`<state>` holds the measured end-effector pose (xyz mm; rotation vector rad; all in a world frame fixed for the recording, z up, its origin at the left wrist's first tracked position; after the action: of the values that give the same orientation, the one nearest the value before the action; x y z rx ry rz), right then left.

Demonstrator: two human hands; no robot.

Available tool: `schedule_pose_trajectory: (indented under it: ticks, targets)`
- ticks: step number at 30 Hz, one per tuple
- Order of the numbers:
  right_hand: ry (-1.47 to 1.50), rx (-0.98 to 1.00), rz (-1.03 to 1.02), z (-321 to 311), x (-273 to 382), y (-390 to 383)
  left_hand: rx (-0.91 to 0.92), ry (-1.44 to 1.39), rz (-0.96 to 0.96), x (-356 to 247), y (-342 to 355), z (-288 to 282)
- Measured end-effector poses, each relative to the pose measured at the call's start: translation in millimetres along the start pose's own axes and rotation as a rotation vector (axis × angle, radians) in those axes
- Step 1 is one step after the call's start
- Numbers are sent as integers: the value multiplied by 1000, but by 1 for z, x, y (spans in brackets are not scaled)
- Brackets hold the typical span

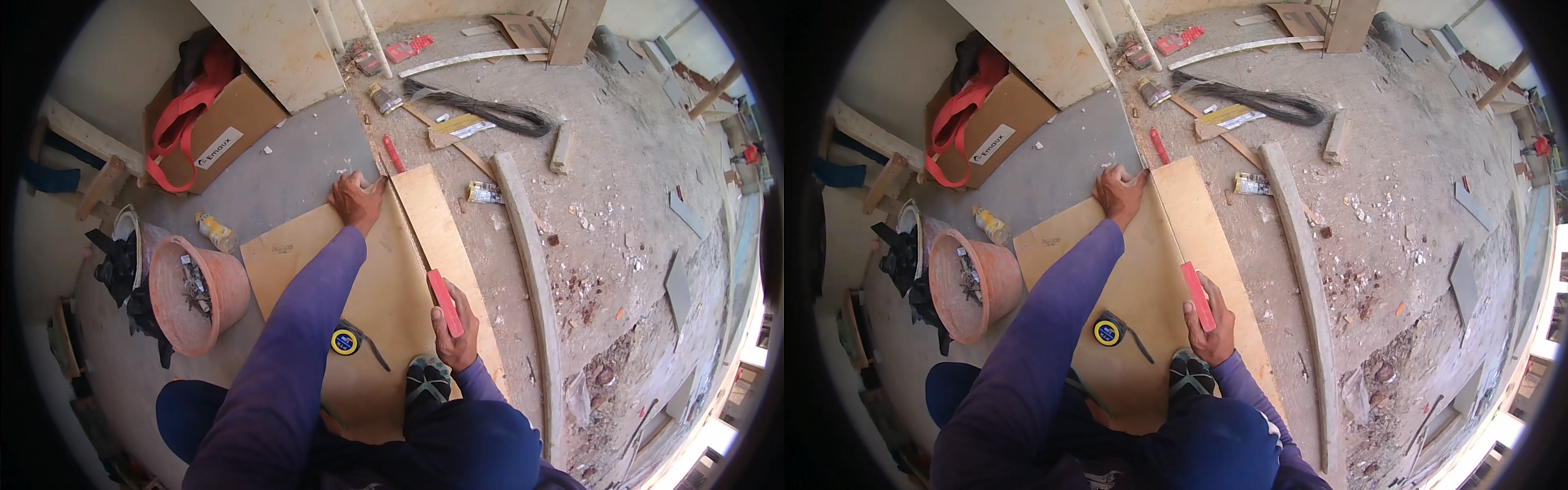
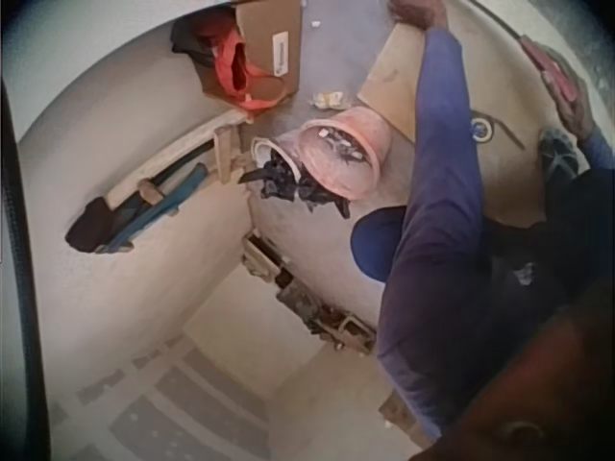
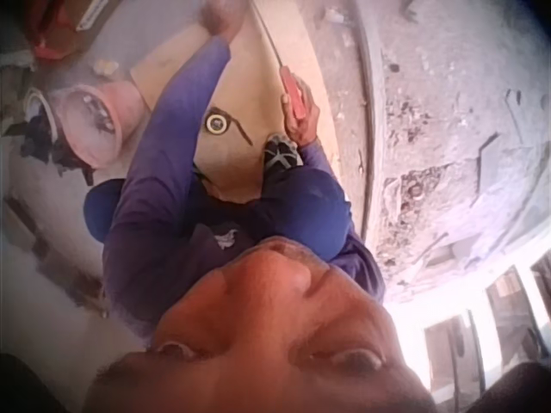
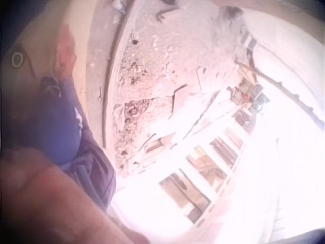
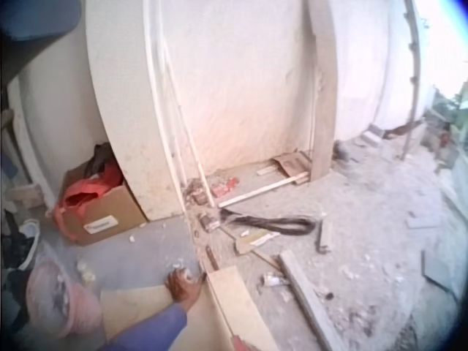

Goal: The person looks inside a red bag and a bucket, then measures a wooden board with a tape measure and pencil. The person uses a straight edge to mark a line and then cuts the wood along the mark with a hand saw.

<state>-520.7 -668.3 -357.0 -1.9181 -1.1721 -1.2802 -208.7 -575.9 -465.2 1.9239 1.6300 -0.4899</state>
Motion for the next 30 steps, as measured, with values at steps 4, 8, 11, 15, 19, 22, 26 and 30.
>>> schedule_pose_trajectory:
  ticks: [4, 8, 11, 15, 19, 22, 26, 30]
  targets:
    - [-34, -16, -11, -2, -2, -1, 208, -32, -33, 1, 11, -6]
    - [2, 7, 13, 5, 6, -2, 213, -37, -24, 12, 20, -10]
    - [26, 28, 48, 5, 15, -1, 122, -30, -14, 15, 15, -6]
    - [22, -2, 32, -6, 12, 3, 148, -68, -49, 3, 10, -4]
    - [-2, -8, 7, -4, 8, 0, 88, -65, -33, 5, 5, -7]
    - [-4, 2, 28, -5, 8, 2, 50, -53, -28, 1, 2, -4]
    - [-52, -8, -2, -5, 6, -1, -1, -14, 1, 0, 0, -2]
    - [-30, 29, 31, -2, 8, 2, -23, -14, 24, 2, -2, -3]
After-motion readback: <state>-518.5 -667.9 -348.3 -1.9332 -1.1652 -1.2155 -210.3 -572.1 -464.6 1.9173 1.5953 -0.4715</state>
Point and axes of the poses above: each hand's wrist, its own y-axis towards the middle knuckle, its own z-axis out of the palm, x = y × z, the point moved 2 cm from there along y, towards the middle knuckle, and after that the axes turned 7 degrees about -y, right-handed, at the moved point
